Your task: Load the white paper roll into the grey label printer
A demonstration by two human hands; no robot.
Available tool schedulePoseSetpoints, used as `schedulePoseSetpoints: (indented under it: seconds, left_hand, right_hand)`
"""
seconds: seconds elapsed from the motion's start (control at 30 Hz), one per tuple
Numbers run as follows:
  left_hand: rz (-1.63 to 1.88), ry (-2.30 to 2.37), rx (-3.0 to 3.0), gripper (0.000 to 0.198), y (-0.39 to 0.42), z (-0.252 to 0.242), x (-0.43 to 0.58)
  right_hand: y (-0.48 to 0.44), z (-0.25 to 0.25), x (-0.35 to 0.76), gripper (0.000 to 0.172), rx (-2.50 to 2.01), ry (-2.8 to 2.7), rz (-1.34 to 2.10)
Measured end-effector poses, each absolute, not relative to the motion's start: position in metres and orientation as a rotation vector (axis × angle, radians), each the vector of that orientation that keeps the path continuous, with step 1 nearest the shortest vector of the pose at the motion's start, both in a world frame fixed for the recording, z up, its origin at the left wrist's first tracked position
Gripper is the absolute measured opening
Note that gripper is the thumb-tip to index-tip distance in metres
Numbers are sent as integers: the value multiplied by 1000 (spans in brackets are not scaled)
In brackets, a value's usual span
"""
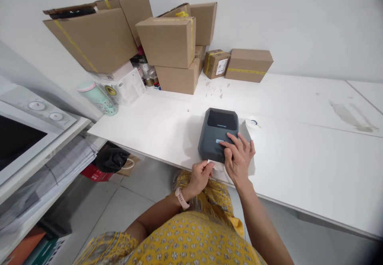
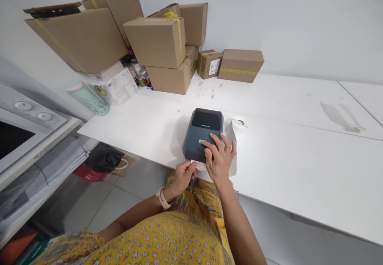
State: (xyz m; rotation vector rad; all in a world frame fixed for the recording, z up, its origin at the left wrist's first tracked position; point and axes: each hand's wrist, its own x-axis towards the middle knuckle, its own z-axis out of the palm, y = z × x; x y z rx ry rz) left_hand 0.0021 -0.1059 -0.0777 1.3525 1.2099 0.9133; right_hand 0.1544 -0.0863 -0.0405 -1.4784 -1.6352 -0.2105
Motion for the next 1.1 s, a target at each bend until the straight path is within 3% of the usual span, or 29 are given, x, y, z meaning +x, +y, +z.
schedulePoseSetpoints:
  seconds: [0.2,0.4,0.6,1.1]
  left_hand:
    - [956,1224,1350,49,-112,-73,-6]
    - [1491,1332,1473,34,-103,-62,-21]
    - [1338,1147,1594,50,-85,-60,-12]
    - [1345,1087,1297,56,-82,-39,-7]
  right_hand:
    - [-85,-42,147,25,-1497,-1591,-211]
    - [-89,-46,142,28,-1520,-1534,-188]
    - [-91,-46,139,33,-1529,-1497,-120]
    - [-94,-18,148,51,-1375,-1486,258]
